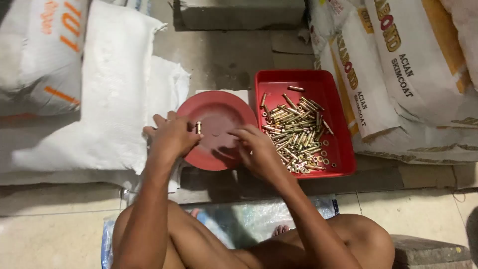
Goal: Assembling nuts and washers onto metal bolts and placing the finished pieces into a separate dish.
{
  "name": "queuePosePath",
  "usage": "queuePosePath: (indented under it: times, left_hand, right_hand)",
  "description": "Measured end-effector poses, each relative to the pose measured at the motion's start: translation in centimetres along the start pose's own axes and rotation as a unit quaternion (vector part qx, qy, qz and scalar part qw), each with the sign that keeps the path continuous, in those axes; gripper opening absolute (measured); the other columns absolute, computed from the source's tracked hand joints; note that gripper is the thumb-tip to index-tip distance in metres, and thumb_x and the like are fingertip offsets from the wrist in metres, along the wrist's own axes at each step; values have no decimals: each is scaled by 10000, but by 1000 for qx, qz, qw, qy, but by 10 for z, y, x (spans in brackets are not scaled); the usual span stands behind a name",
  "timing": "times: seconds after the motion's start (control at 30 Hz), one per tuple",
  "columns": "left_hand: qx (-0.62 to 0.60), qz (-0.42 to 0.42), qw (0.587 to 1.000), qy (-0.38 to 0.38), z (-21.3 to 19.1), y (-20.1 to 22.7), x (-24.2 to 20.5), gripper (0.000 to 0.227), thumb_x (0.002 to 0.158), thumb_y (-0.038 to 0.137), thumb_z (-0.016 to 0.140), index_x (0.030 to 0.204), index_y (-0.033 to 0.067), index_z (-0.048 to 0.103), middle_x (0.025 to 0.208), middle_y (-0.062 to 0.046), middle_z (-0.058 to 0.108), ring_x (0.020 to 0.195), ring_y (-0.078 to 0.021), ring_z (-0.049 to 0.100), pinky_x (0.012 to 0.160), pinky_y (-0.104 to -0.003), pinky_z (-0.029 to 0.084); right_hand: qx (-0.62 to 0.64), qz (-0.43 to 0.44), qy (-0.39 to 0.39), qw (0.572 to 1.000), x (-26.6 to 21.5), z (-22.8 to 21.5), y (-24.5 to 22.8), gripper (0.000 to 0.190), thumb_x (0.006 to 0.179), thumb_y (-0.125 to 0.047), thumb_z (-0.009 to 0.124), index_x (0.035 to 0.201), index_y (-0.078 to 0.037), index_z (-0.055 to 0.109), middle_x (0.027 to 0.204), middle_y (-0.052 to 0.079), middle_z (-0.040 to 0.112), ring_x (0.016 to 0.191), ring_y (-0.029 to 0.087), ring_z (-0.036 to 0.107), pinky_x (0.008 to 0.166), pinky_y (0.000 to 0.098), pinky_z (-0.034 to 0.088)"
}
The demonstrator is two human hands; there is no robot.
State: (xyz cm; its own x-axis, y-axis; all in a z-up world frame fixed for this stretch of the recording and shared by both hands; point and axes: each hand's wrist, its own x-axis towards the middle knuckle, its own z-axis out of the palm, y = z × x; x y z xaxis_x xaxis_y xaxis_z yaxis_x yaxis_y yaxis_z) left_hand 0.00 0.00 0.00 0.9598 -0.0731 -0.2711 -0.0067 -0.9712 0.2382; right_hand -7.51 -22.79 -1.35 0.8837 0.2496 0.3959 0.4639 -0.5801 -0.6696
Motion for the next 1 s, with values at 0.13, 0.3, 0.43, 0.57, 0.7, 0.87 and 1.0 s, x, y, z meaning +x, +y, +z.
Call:
queuePosePath:
  times: [0.13,0.3,0.43,0.57,0.7,0.87,1.0]
  left_hand:
    - [-1,28,1000,1,26,-2,10,329,859,336,738,1107,118,733,1285,-165,566,1253,-451,394,939,-652,344]
    - [15,-3,1000,-12,48,-8,28,304,774,147,739,1058,41,764,1347,-192,533,1192,-452,363,892,-649,307]
    - [29,13,999,5,45,4,20,311,808,152,706,1097,44,747,1326,-191,551,1187,-418,360,895,-629,307]
    - [9,14,1000,-10,31,22,5,273,879,120,602,1098,13,724,1283,-173,550,1197,-404,366,903,-592,293]
    - [17,65,997,23,19,35,-10,287,943,266,618,1097,44,714,1219,-154,564,1211,-406,389,914,-619,285]
    - [-99,199,973,65,-2,58,-32,324,944,257,603,1205,70,641,1186,-164,572,1220,-453,468,900,-653,393]
    - [-287,266,920,34,26,88,-21,244,994,354,566,1198,244,643,1139,-24,695,1182,-329,593,990,-557,387]
  right_hand:
    - [-71,7,-80,994,47,40,-14,405,898,-23,582,1275,-150,663,1260,112,672,1090,416,657,890,498,555]
    - [-152,-74,-109,980,67,62,-2,260,877,-55,561,1082,-150,691,1110,49,724,985,361,699,822,429,570]
    - [-189,-75,-93,975,66,70,14,206,822,-83,648,1014,-142,694,1025,48,702,896,371,694,746,434,592]
    - [-305,-86,-52,947,57,81,36,93,835,-112,668,909,-155,704,1004,29,587,892,309,630,612,383,551]
    - [-329,-98,0,939,44,70,41,120,861,-105,657,939,-162,728,930,57,555,911,326,610,588,388,497]
    - [-130,-33,-15,991,18,-13,21,200,896,-86,658,1084,-140,699,963,104,629,904,355,664,700,439,550]
    - [25,106,40,993,-4,-81,0,203,892,-70,763,1084,-130,781,950,111,757,871,286,745,744,368,593]
